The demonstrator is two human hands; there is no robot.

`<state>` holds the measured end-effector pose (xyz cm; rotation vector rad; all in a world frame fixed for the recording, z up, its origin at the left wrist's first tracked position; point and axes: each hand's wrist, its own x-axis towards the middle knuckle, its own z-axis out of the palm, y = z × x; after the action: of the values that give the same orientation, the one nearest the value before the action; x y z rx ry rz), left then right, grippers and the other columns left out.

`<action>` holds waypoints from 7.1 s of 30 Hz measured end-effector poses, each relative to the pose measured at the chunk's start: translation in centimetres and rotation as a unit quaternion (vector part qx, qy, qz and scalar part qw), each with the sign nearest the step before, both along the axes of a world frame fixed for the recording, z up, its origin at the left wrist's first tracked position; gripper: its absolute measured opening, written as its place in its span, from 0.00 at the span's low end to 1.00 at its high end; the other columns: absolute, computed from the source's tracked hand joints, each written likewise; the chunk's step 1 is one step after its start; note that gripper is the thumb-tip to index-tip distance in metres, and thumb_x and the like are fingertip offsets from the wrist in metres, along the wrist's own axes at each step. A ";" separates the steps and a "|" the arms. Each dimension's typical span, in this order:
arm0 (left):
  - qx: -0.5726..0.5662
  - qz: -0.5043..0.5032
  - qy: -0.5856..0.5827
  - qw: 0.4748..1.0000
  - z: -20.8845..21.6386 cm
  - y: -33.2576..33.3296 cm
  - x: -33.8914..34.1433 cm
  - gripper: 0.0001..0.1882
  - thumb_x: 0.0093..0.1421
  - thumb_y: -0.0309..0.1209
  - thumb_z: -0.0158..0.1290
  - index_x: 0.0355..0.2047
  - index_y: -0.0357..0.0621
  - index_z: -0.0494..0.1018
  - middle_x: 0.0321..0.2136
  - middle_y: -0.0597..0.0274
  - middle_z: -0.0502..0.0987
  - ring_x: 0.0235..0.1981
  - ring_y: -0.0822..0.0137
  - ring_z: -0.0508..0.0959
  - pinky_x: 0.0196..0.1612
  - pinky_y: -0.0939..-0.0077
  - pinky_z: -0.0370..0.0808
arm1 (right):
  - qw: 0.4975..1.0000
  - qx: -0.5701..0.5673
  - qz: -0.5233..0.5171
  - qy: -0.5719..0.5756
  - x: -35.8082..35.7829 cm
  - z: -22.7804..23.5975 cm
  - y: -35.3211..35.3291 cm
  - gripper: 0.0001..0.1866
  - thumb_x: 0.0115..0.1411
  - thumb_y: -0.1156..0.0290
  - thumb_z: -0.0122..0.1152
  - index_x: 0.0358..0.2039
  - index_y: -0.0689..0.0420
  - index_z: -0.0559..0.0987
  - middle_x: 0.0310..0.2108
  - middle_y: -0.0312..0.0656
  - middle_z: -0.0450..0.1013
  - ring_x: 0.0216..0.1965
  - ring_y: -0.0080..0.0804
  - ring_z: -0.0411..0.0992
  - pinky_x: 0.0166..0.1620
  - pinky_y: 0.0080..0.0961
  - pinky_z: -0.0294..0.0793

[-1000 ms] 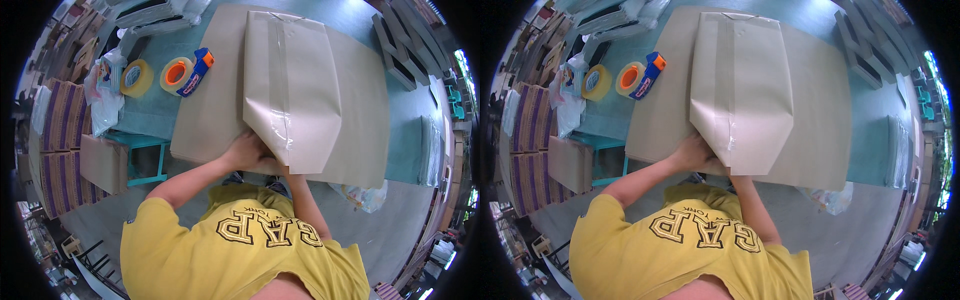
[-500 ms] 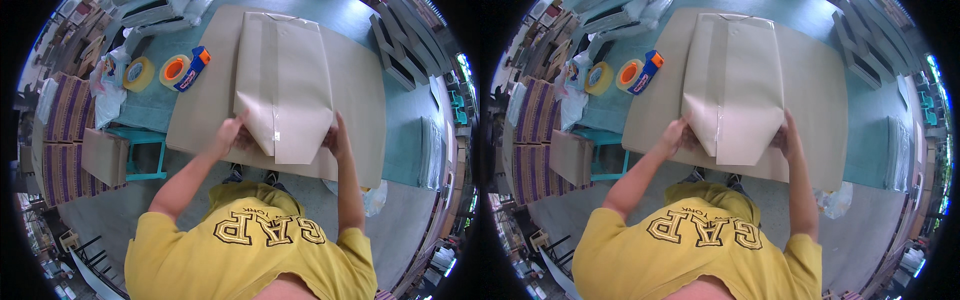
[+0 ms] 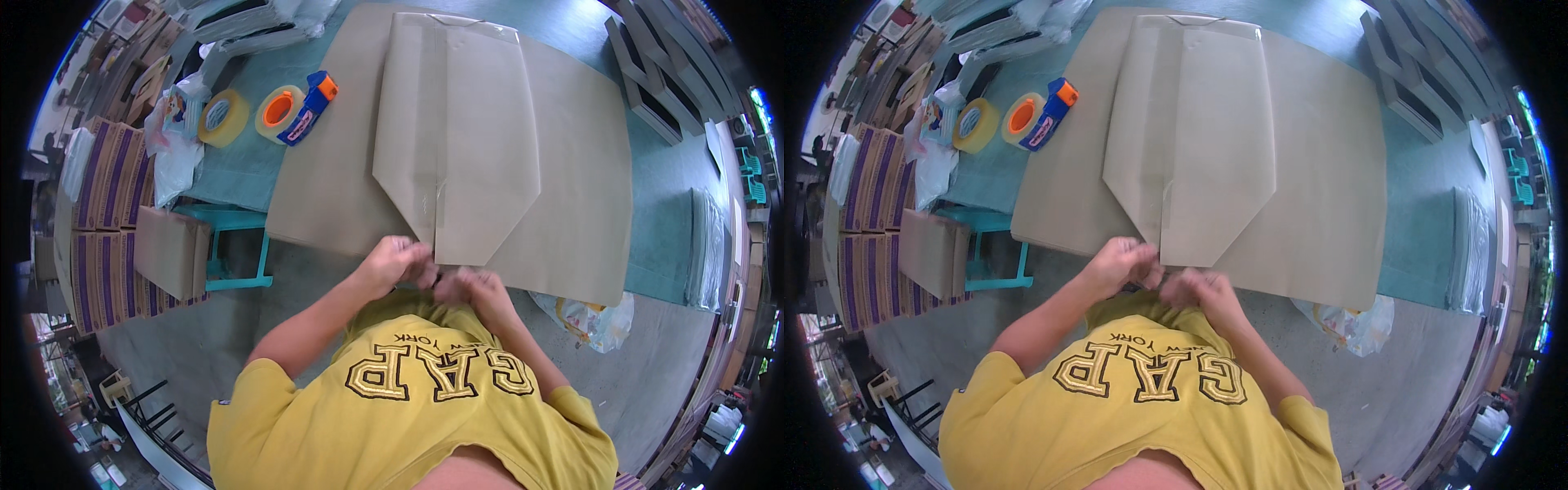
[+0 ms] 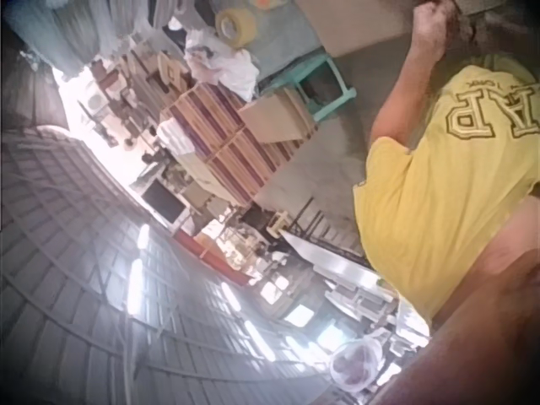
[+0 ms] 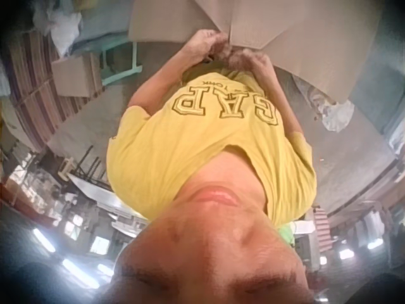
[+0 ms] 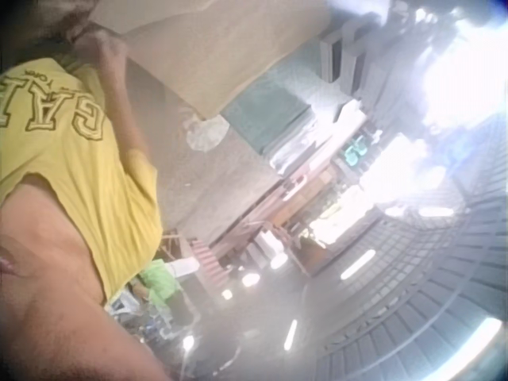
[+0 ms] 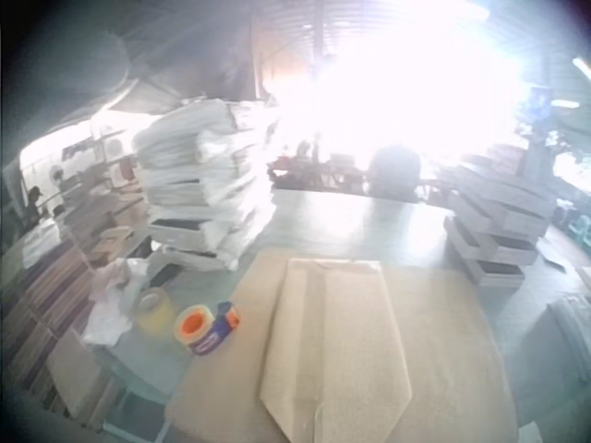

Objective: The person wraps a board already sealed in plastic using a large sheet of brown paper, folding the edges around the board and securing the seams with clear tape from a dispenser, then places the finished package on a stack and picks up a new board to repeat the process.

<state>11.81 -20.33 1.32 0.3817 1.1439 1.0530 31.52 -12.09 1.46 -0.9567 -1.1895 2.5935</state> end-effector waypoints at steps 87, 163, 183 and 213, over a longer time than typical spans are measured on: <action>0.335 0.015 0.774 0.538 -0.6 9.0 -2.4 0.07 0.40 0.19 0.52 0.24 0.38 0.70 0.33 0.58 0.74 0.40 0.58 0.75 0.49 0.59 0.69 | 0.385 0.917 0.102 -0.034 -4.2 -1.4 18.0 0.26 0.41 0.61 0.63 0.45 0.45 0.72 0.45 0.32 0.67 0.49 0.35 0.62 0.49 0.33 0.62; 0.115 -0.542 0.638 0.535 13.1 19.3 -9.8 0.26 0.49 0.53 0.53 0.45 0.54 0.74 0.41 0.55 0.75 0.41 0.55 0.75 0.49 0.68 0.69 | 0.574 0.557 -0.382 -0.464 -6.8 0.3 14.4 0.26 0.48 0.64 0.63 0.46 0.62 0.72 0.40 0.51 0.69 0.41 0.37 0.67 0.42 0.31 0.68; 0.137 -0.577 0.664 0.455 11.8 12.0 -17.3 0.22 0.45 0.46 0.55 0.39 0.49 0.76 0.32 0.55 0.78 0.34 0.58 0.77 0.37 0.70 0.73 | 0.565 0.662 -0.055 -0.489 -16.4 -0.5 11.9 0.34 0.62 0.47 0.26 0.62 0.57 0.46 0.65 0.40 0.39 0.65 0.35 0.35 0.65 0.35 0.31; 0.189 0.301 -0.099 0.930 4.6 14.3 -10.7 0.31 0.61 0.46 0.37 0.58 0.38 0.52 0.52 0.47 0.61 0.53 0.56 0.65 0.55 0.64 0.63 | 0.921 0.219 -0.185 -0.263 -3.7 0.2 16.9 0.26 0.63 0.49 0.35 0.48 0.57 0.68 0.43 0.37 0.68 0.45 0.26 0.63 0.50 0.24 0.60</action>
<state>1.15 -6.07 5.93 0.2151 0.8853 1.8239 27.87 4.82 1.70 -1.6253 -1.4383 1.7190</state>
